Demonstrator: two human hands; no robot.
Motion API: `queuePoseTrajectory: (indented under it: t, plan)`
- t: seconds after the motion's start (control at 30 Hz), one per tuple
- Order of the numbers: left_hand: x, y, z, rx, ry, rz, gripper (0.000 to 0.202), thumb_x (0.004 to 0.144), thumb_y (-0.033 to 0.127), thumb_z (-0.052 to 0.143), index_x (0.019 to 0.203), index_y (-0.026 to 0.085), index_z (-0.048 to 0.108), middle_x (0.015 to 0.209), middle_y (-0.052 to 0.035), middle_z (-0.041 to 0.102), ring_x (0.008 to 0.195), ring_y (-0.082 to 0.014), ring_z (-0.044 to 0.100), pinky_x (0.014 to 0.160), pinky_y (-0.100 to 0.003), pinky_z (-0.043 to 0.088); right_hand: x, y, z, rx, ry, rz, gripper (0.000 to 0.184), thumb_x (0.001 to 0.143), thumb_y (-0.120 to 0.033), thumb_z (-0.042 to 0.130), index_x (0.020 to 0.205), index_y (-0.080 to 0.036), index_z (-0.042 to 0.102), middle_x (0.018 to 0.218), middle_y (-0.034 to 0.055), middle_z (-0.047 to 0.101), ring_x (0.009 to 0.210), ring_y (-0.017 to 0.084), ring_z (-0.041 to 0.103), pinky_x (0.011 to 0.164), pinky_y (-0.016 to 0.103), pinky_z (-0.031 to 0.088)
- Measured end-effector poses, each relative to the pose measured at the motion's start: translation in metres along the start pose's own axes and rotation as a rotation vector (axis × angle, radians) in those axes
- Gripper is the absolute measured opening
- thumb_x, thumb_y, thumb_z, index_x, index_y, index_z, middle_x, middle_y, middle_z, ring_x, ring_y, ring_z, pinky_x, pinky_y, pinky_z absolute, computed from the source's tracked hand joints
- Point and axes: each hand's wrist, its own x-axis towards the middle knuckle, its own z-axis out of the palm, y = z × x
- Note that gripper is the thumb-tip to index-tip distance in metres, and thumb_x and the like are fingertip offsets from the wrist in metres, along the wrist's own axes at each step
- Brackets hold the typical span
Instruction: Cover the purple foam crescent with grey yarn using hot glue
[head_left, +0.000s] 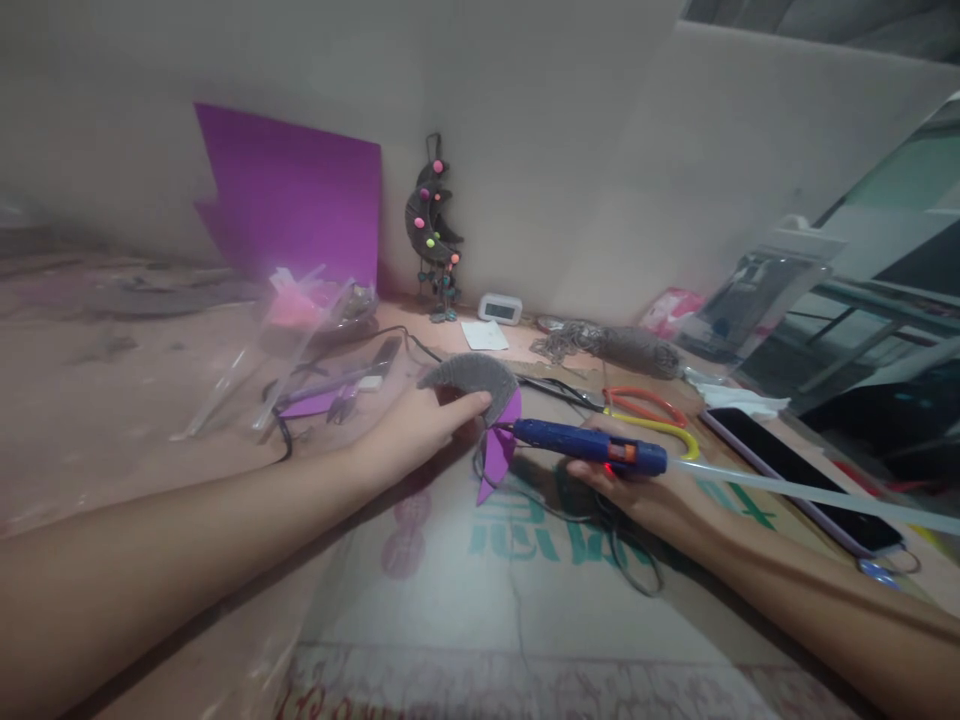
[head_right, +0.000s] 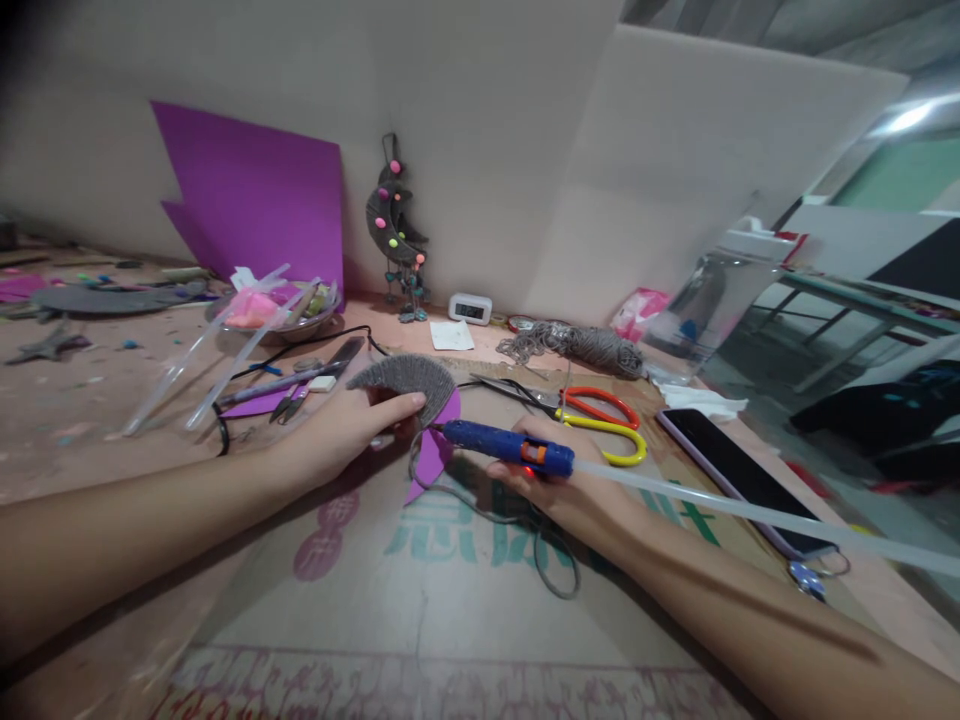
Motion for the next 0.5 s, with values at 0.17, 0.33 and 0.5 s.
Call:
queuePoseTrajectory:
  t: [0.17,0.33,0.5]
  plan:
    - [0.0012,0.0019,0.0007,0.016,0.042,0.020,0.031,0.073,0.048,0.060,0.063,0.018,0.060,0.058,-0.0026,0.060,0.059,-0.0186,0.055,0.054,-0.028,0.039,0.0011,0.0009,0.0008,-0.019,0.012,0.021,0.022,0.074,-0.042,0.059,0.068,-0.023,0.049,0.059,-0.0028,0.049,0.052,0.015,0.048,0.047,0.027,0.040]
    - [0.0034,-0.0018,-0.0005,0.053,0.012,0.049,0.034,0.074,0.050,0.058,0.062,0.018,0.059,0.062,-0.0034,0.062,0.061,-0.0181,0.055,0.059,-0.029,0.041,-0.0005,0.0014,-0.0018,-0.061,-0.005,-0.004,0.027,0.078,-0.046,0.057,0.067,-0.023,0.047,0.058,-0.0032,0.047,0.054,0.015,0.046,0.049,0.028,0.038]
    - [0.0032,-0.0037,-0.0007,0.033,0.042,0.002,0.031,0.072,0.049,0.061,0.063,0.019,0.060,0.056,-0.0029,0.059,0.059,-0.0201,0.056,0.055,-0.029,0.039,-0.0021,0.0056,-0.0026,-0.085,-0.017,-0.007,0.026,0.082,-0.046,0.056,0.071,-0.023,0.049,0.064,-0.0022,0.050,0.059,0.016,0.049,0.054,0.028,0.039]
